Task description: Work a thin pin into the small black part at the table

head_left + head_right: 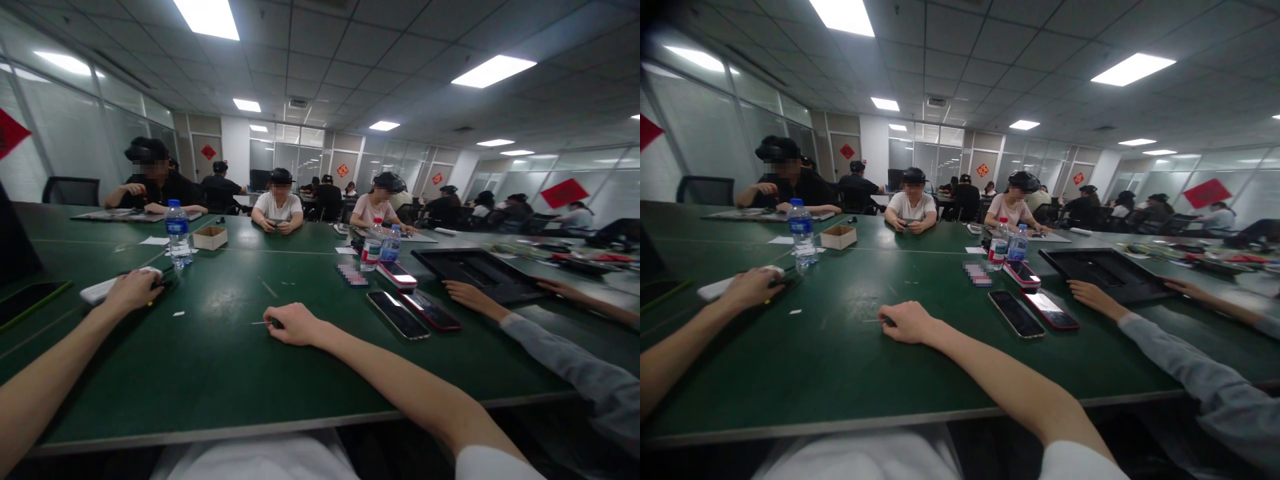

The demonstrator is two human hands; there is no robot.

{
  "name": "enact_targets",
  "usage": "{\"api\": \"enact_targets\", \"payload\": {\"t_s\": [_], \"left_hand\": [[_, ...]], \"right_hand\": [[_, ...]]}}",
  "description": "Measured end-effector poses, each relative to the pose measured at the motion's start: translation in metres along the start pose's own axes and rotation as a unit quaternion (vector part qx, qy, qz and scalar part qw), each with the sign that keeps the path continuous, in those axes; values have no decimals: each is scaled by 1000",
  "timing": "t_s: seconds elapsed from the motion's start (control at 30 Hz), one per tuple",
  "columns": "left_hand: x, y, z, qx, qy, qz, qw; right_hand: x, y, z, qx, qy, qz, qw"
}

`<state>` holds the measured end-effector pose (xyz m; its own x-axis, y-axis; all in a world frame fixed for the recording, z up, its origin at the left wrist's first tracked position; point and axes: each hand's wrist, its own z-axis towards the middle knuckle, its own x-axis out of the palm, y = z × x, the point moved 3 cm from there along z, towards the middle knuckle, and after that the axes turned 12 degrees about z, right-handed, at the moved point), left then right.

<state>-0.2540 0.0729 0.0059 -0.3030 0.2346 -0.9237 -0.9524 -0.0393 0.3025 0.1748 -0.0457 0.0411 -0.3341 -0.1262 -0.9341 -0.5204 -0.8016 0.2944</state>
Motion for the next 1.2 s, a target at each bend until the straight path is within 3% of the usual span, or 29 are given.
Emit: {"api": "enact_targets", "payload": {"t_s": [0.13, 0.27, 0.37, 0.47, 0.57, 0.67, 0.77, 0.83, 0.97, 1.2], "left_hand": [[-10, -7, -4, -8, -3, 3, 1000], [-20, -7, -7, -69, -23, -23, 997], [-34, -8, -11, -134, -68, -104, 983], [-57, -22, -18, -147, -116, -223, 957], [-84, -61, -31, -45, -107, -337, 934], [-103, -122, -51, 99, -45, -440, 891], [-106, -179, -70, 202, 41, -503, 840], [-102, -203, -77, 241, 73, -527, 812], [-96, -209, -81, 250, 107, -548, 791], [-110, -199, -85, 290, 86, -511, 804]], "right_hand": [[0, 0, -1, -1, -3, -1, 1000], [2, -1, -1, -3, -9, -9, 1000], [3, -2, 0, -6, -8, -15, 1000], [2, -2, 0, -9, -10, -11, 1000], [1, 0, -1, -6, -26, -7, 1000], [1, 0, -1, 22, -56, -18, 998], [1, -1, 0, 65, -84, -41, 993], [1, -2, 1, 92, -91, -57, 990], [-1, 0, 3, 133, -73, -81, 985], [-4, 4, 2, 157, -55, -115, 979]]}}
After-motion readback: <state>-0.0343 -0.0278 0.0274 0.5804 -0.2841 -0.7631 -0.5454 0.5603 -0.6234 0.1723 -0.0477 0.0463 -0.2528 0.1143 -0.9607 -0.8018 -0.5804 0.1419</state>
